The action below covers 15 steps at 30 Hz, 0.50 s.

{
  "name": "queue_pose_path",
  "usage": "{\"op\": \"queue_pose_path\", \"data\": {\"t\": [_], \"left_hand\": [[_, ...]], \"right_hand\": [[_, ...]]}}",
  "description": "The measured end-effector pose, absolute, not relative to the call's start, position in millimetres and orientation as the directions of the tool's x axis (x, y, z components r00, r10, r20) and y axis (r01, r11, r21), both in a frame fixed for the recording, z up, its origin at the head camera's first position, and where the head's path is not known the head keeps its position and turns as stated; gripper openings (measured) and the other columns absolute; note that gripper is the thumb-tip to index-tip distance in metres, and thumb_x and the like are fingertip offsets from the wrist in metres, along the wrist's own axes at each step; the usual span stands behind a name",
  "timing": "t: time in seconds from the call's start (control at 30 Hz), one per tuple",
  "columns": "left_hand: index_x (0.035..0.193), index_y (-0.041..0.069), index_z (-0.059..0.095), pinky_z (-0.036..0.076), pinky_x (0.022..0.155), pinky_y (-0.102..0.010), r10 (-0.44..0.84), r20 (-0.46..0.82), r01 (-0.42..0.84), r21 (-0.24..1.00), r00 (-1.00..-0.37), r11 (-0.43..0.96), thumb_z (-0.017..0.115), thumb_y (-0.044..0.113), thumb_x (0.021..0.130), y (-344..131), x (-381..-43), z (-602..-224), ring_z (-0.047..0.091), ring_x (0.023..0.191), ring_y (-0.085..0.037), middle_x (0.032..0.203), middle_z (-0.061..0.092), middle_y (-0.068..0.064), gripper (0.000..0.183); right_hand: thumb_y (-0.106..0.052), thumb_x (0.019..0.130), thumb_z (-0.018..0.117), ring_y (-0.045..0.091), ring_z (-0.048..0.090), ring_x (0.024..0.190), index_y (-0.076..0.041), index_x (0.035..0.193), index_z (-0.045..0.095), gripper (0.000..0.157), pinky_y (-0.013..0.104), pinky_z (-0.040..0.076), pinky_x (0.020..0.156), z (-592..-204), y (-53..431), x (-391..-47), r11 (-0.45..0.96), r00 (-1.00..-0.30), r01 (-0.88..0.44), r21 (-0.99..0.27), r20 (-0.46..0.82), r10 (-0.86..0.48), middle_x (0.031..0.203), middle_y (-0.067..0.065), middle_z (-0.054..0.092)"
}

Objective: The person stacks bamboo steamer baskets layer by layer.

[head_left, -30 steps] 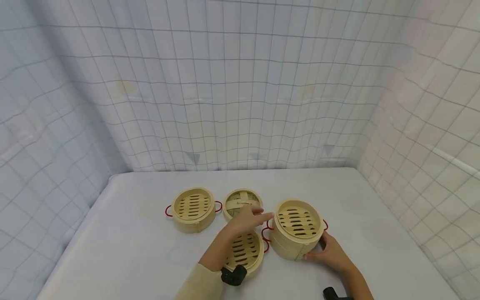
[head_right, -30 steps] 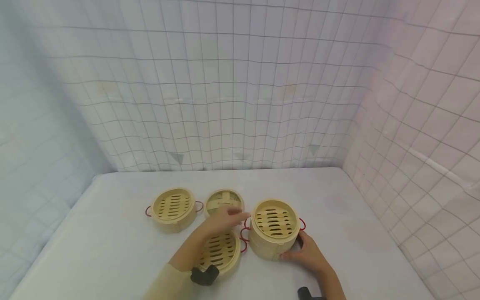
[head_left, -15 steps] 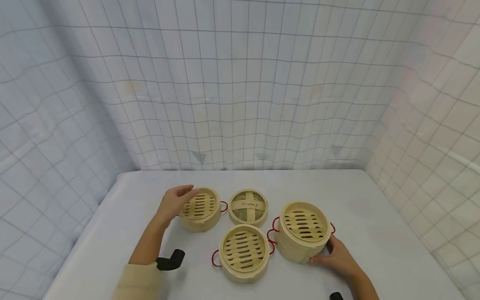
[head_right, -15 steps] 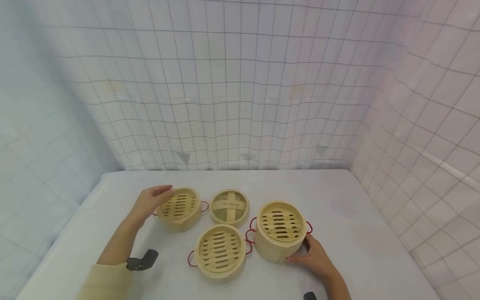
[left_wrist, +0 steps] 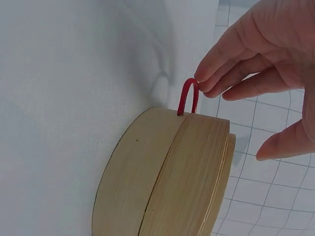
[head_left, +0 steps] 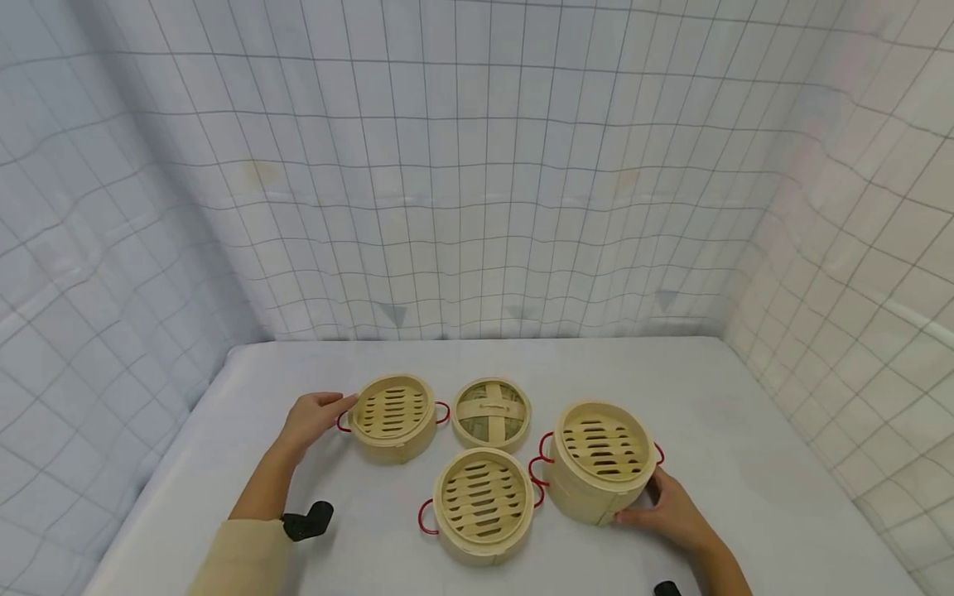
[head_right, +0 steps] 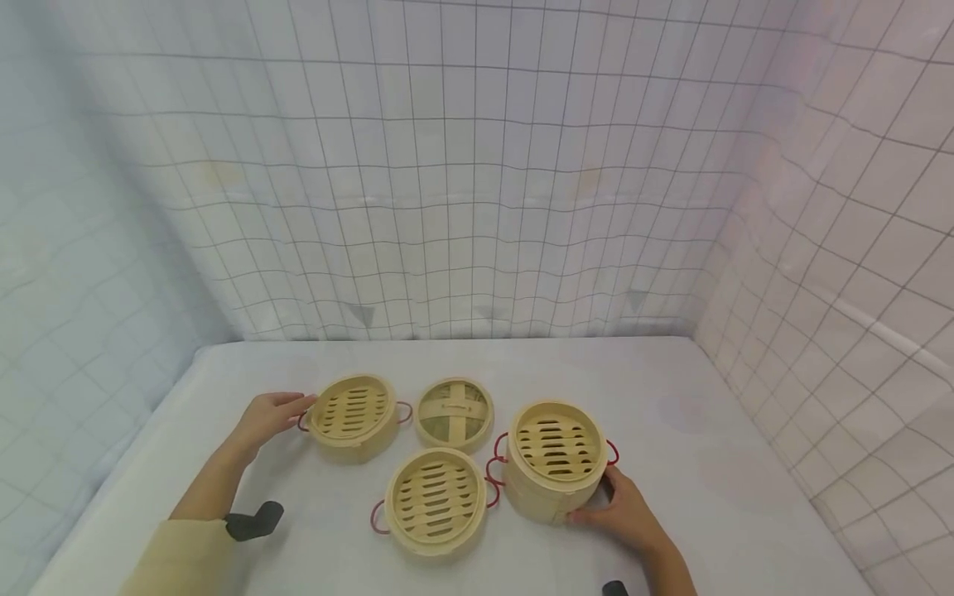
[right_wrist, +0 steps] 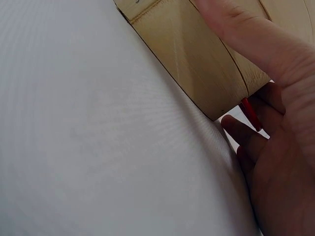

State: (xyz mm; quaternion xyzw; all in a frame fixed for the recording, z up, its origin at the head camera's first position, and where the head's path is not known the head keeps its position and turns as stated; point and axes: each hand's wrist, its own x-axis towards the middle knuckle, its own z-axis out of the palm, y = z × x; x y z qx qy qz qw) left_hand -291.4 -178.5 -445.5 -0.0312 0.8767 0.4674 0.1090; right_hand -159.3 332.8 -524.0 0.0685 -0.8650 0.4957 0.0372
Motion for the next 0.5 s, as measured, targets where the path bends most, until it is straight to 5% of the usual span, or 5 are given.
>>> {"op": "queue_pose_path", "data": {"t": [0.1,0.2,0.5], "left_hand": [[0.121,-0.010,0.036,0.030,0.084,-0.051,0.030,-0.230,-0.167,0.788,-0.973,0.592,0.048,0.054,0.076,-172.3,-286.4,-435.3,0.031,0.111,-0.038,0.122,0.035,-0.026,0.079],[0.120,-0.005,0.039,0.040,0.075,-0.043,0.002,-0.237,-0.186,0.768,-0.972,0.613,0.049,0.061,0.070,-183.1,-307.3,-465.8,0.042,0.102,-0.033,0.117,0.042,-0.022,0.083],[0.106,-0.009,0.050,0.045,0.071,-0.031,0.127,-0.286,-0.205,0.874,-0.950,0.441,0.056,0.032,0.079,-174.2,-300.4,-454.7,0.052,0.076,-0.017,0.081,0.054,-0.007,0.050]], "right_hand": [[-0.026,0.050,0.080,0.012,0.027,0.118,-0.018,0.125,0.036,0.087,0.008,0.018,0.087,-524.0,332.1,-159.8,0.478,-0.989,-0.147,-0.866,0.126,-0.076,0.126,-0.001,0.038],[-0.026,0.049,0.080,0.012,0.025,0.120,-0.021,0.127,0.033,0.091,0.007,0.017,0.088,-524.3,331.7,-160.5,0.468,-0.991,-0.137,-0.873,0.118,-0.070,0.129,-0.003,0.035],[-0.029,0.050,0.080,0.016,0.028,0.118,-0.017,0.127,0.033,0.091,0.010,0.020,0.088,-522.7,332.4,-159.3,0.504,-0.993,-0.122,-0.855,0.106,-0.061,0.128,-0.001,0.037]]}}
